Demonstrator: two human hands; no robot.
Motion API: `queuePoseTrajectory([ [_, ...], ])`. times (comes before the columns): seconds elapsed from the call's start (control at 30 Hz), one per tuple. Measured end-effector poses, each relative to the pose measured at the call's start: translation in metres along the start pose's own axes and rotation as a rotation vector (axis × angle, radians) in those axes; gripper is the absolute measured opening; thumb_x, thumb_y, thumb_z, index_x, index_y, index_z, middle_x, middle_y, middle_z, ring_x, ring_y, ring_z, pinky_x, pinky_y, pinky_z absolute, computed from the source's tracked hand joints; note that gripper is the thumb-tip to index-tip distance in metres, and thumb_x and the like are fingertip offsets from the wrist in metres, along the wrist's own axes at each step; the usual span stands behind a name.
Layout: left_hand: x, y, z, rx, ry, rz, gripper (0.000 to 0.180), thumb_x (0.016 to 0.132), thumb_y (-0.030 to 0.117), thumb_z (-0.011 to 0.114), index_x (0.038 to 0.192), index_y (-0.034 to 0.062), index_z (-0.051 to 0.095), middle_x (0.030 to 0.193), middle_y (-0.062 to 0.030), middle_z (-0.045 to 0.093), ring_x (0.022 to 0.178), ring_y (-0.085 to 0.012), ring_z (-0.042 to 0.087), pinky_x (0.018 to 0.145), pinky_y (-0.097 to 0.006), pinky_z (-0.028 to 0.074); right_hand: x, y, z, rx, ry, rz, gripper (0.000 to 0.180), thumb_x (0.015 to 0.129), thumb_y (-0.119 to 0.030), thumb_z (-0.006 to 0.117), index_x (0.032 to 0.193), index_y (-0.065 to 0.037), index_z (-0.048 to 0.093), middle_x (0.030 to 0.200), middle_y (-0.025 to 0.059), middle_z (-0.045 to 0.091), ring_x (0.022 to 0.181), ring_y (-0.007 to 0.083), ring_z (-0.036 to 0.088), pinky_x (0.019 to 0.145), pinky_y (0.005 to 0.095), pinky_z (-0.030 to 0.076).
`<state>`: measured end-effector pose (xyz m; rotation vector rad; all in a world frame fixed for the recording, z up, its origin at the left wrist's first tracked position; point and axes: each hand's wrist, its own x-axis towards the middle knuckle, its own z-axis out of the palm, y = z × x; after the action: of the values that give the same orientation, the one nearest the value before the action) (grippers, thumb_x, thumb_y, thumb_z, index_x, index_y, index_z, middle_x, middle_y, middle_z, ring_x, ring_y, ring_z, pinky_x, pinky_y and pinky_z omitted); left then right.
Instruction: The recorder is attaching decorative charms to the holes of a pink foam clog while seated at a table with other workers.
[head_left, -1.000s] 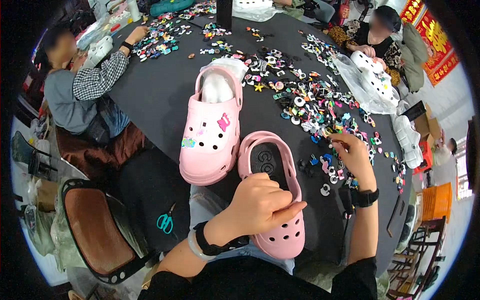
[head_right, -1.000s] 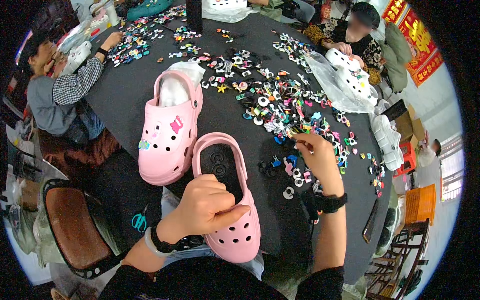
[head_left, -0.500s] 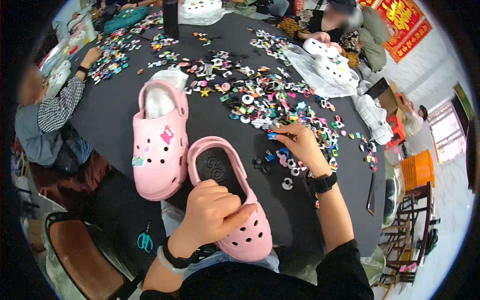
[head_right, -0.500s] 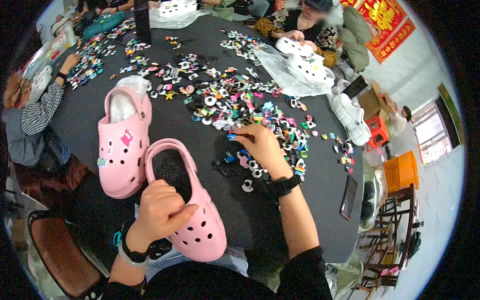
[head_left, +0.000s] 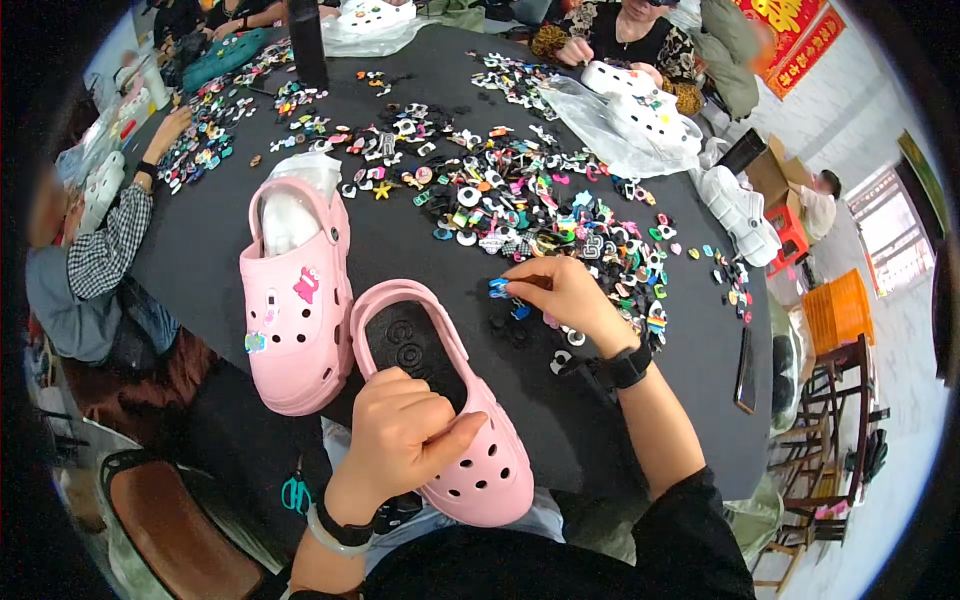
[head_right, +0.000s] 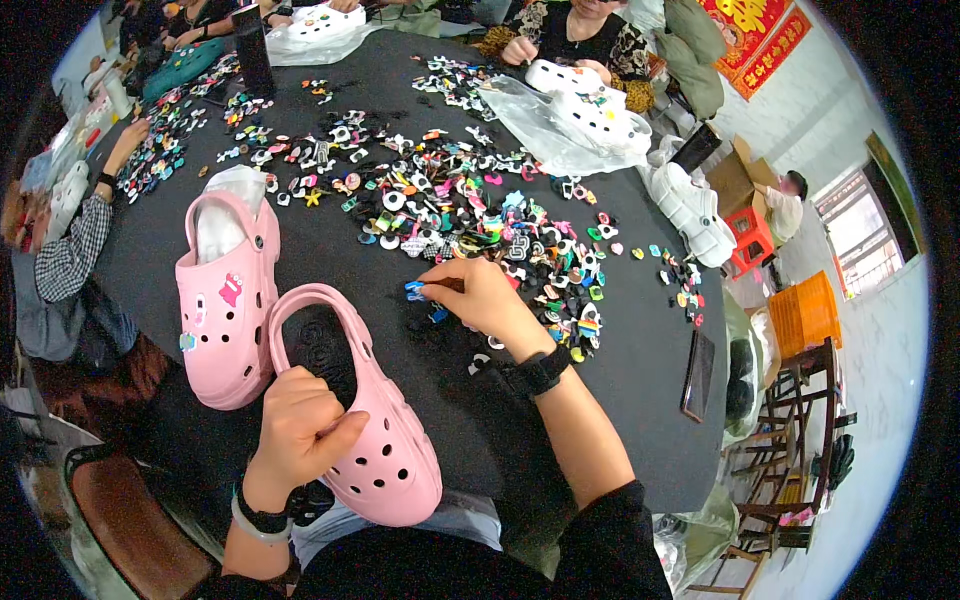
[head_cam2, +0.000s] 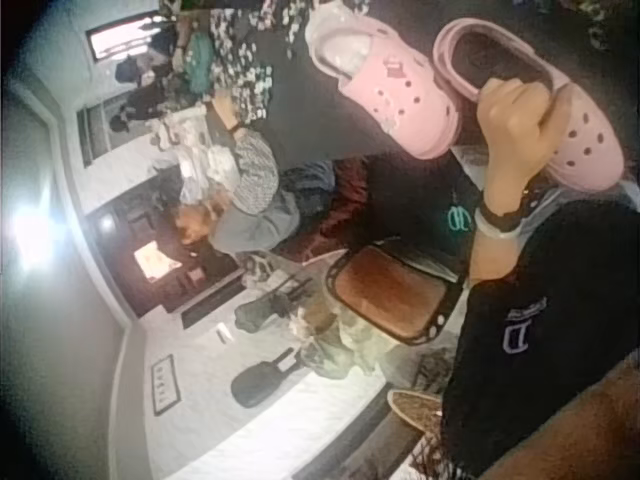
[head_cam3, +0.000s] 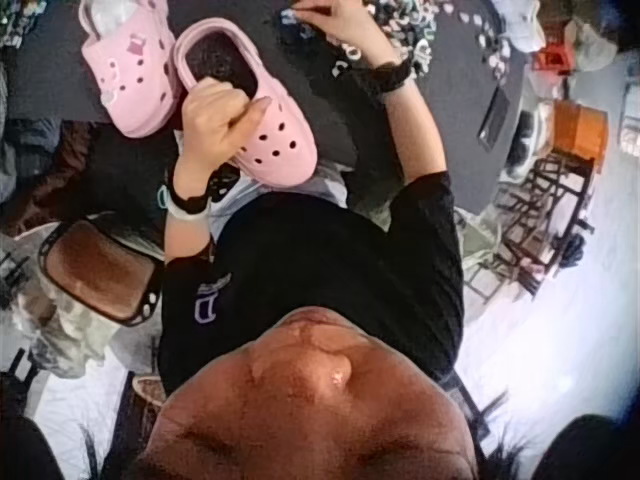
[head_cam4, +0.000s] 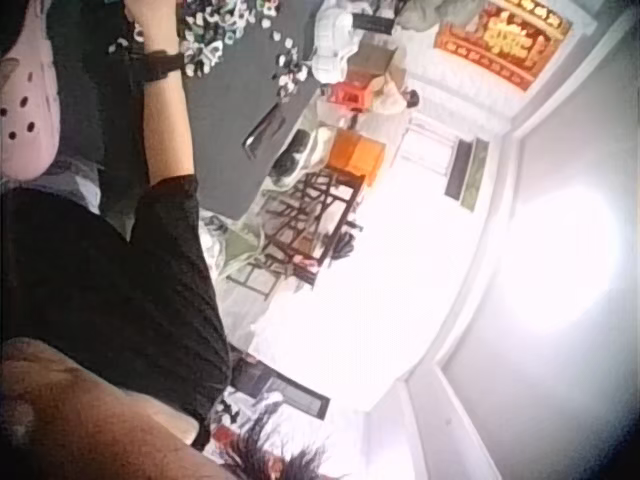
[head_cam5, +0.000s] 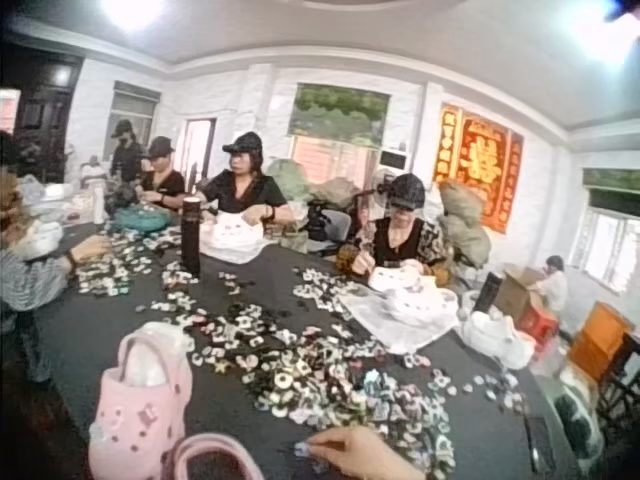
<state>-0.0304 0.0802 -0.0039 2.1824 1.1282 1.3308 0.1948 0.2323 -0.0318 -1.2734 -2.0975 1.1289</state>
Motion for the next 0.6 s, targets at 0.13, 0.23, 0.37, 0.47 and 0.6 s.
queuePoseTrajectory([
  [0.13, 0.001, -0.001, -0.001, 0.036, -0.001, 0.005, 0.044, 0.073, 0.016, 0.075, 0.049, 0.0086, 0.04, 0.046, -0.0056, 0.038, 0.042, -0.0224, 0.04, 0.048, -0.035, 0.027, 0.004, -0.008, 0.012, -0.341, 0.069, -0.101, 0.019, 0.085, -0.015, 0.067, 0.101, -0.004, 0.071, 0.078, 0.0095, 0.07, 0.067, 0.0177, 0.066, 0.061, 0.0309, 0.05],
  [0.23, 0.001, -0.001, -0.001, 0.018, 0.002, 0.009, 0.043, 0.074, 0.016, 0.075, 0.049, 0.0085, 0.04, 0.046, -0.0056, 0.037, 0.042, -0.0227, 0.039, 0.048, -0.035, 0.027, 0.002, -0.016, 0.01, -0.457, 0.127, -0.128, 0.02, 0.082, -0.023, 0.066, 0.095, -0.01, 0.072, 0.088, 0.0119, 0.07, 0.079, 0.0301, 0.067, 0.072, 0.0401, 0.053],
  [0.37, 0.0, -0.001, -0.001, 0.013, -0.003, 0.017, 0.043, 0.074, 0.016, 0.075, 0.049, 0.0085, 0.04, 0.046, -0.0056, 0.037, 0.041, -0.0227, 0.039, 0.048, -0.035, 0.027, 0.006, -0.024, -0.005, -0.539, 0.188, -0.183, 0.021, 0.081, -0.021, 0.067, 0.099, -0.011, 0.071, 0.089, 0.0114, 0.069, 0.081, 0.0301, 0.067, 0.071, 0.039, 0.053],
  [0.47, 0.0, -0.002, 0.001, -0.018, -0.011, -0.009, 0.04, 0.073, 0.011, 0.071, 0.05, 0.0077, 0.039, 0.048, -0.0066, 0.036, 0.043, -0.0251, 0.038, 0.05, -0.037, 0.027, 0.02, -0.022, -0.015, -0.594, 0.19, -0.16, 0.019, 0.081, -0.021, 0.067, 0.098, -0.012, 0.071, 0.092, 0.0102, 0.068, 0.087, 0.0286, 0.066, 0.073, 0.0398, 0.053],
  [0.6, 0.001, -0.005, 0.001, 0.019, 0.011, 0.02, 0.044, 0.075, 0.017, 0.074, 0.049, 0.0086, 0.04, 0.046, -0.0059, 0.037, 0.041, -0.0226, 0.039, 0.048, -0.035, 0.027, 0.053, -0.008, -0.006, -0.66, 0.171, -0.314, 0.018, 0.079, -0.016, 0.066, 0.097, -0.013, 0.072, 0.093, 0.0073, 0.068, 0.096, 0.0276, 0.062, 0.081, 0.0405, 0.052],
])
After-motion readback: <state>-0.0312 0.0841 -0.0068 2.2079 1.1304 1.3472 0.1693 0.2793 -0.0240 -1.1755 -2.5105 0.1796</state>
